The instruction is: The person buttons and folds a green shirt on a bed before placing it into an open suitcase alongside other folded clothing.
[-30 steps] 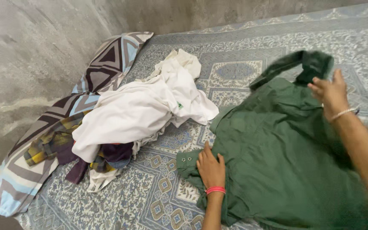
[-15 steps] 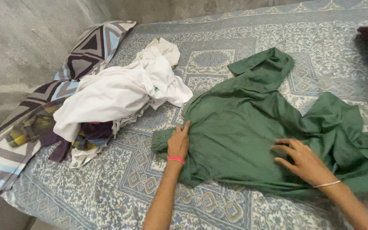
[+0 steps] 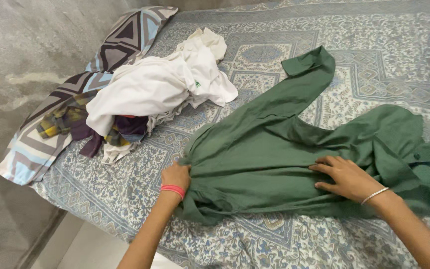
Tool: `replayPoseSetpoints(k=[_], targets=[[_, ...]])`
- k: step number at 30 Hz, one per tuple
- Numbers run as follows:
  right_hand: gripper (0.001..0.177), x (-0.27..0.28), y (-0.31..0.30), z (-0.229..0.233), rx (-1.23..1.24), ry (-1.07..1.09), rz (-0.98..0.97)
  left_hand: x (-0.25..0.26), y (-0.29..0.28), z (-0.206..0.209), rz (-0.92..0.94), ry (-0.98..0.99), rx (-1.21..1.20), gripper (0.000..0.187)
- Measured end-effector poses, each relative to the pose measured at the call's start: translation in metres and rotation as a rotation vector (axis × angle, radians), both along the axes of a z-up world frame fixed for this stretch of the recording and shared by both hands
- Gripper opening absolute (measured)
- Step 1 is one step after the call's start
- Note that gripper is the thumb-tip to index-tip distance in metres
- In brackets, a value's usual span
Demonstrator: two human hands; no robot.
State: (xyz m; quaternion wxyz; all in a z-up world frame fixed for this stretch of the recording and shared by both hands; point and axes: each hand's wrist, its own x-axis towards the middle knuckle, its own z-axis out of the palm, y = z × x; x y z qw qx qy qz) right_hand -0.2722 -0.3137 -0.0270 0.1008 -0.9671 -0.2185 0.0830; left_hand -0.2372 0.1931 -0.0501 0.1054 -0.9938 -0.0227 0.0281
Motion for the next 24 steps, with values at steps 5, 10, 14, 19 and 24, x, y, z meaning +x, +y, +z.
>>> replayPoseSetpoints(k=[5,10,14,19,24], targets=[[0.046,0.017,-0.007,-0.003,0.202,0.024,-0.078,0.036,-0.046,0.017,-0.202,-0.450,-0.021,0.030],[0.050,0.040,-0.012,-0.002,0.490,-0.016,-0.381,0.134,-0.106,-0.007,-0.344,-0.532,-0.310,0.027],[0.061,0.065,-0.015,-0.001,0.328,-0.066,-0.552,0.205,-0.119,-0.035,-0.317,-0.530,-0.553,0.036],[0.050,0.107,-0.014,-0.025,0.207,0.018,-0.481,0.230,-0.133,-0.055,-0.232,-0.336,-0.576,0.040],[0.036,0.158,0.001,-0.031,0.409,-0.116,-0.593,0.240,-0.047,-0.018,-0.122,-0.743,-0.747,0.022]])
